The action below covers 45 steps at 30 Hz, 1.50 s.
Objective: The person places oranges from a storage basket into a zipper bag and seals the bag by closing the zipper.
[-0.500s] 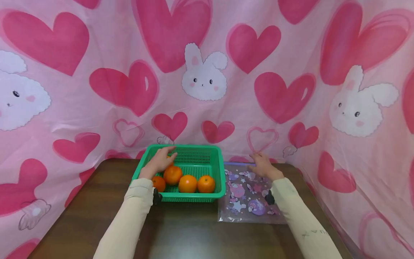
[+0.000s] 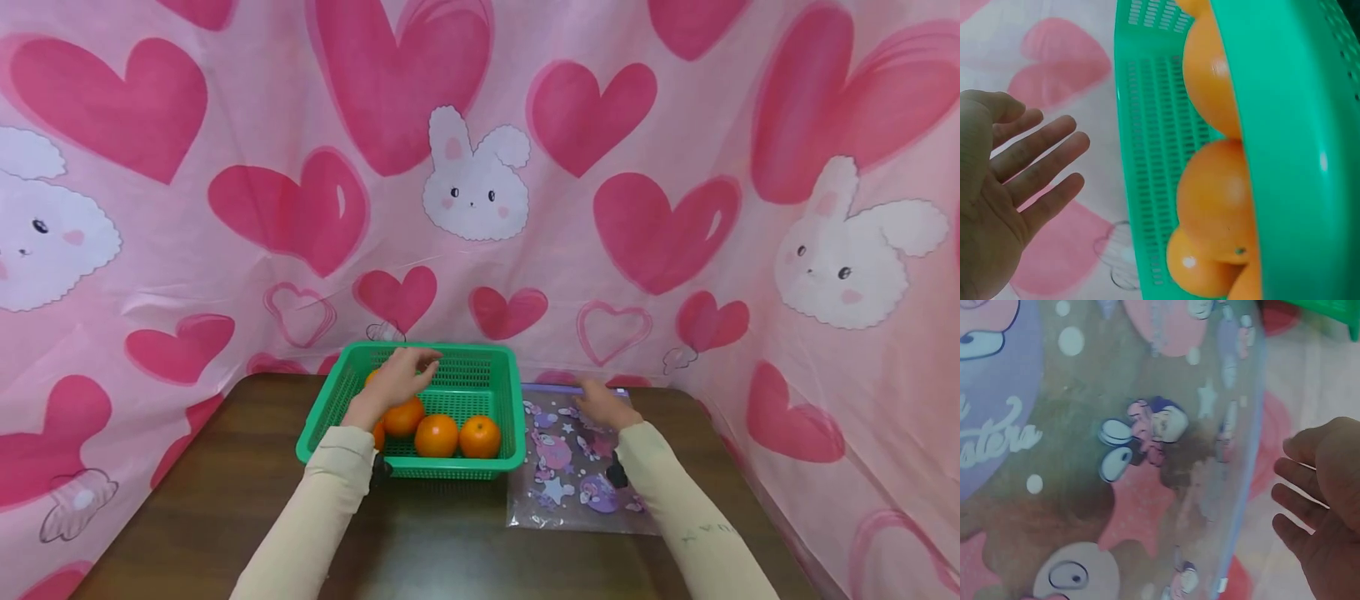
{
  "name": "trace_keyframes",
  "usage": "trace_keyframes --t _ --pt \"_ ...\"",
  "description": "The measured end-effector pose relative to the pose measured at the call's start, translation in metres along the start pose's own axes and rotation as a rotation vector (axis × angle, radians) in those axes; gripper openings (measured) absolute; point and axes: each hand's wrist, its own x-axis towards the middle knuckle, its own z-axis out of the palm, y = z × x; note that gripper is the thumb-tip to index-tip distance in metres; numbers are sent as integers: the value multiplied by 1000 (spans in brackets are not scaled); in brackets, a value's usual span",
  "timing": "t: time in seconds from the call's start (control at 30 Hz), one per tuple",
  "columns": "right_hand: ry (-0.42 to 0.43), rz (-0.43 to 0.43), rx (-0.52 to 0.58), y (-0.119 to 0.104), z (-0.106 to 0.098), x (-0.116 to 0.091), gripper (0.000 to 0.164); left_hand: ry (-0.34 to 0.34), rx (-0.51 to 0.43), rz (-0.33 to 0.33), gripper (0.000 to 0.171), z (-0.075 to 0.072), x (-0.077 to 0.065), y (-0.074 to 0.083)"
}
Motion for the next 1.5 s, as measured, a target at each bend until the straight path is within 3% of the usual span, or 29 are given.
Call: trace_keyframes --t 0.13,0.33,0.5,0.67,0.83,1.0,1.2,1.37,1.5 --pt "13 -27 -34 5 8 8 36 -19 -8 23 36 7 4 10" --pt "-58 6 64 12 14 17 39 -27 85 70 30 20 11 24" --pt "-50 -38 -51 14 17 21 41 -40 135 110 28 28 14 38" --pt "-33 -6 -90 14 22 25 56 -55 152 116 28 33 15 46" --pt "15 -37 -221 16 25 28 49 -71 104 124 29 37 16 49" --pt "57 -129 -221 19 21 31 19 -91 -4 150 29 43 19 50" --pt "31 -226 -201 16 9 27 21 -116 -152 159 30 48 21 53" --pt "-7 -283 -205 8 0 16 20 -134 -214 137 31 56 23 56" --pt "14 -325 -223 3 -9 3 20 -144 -248 121 33 62 26 61"
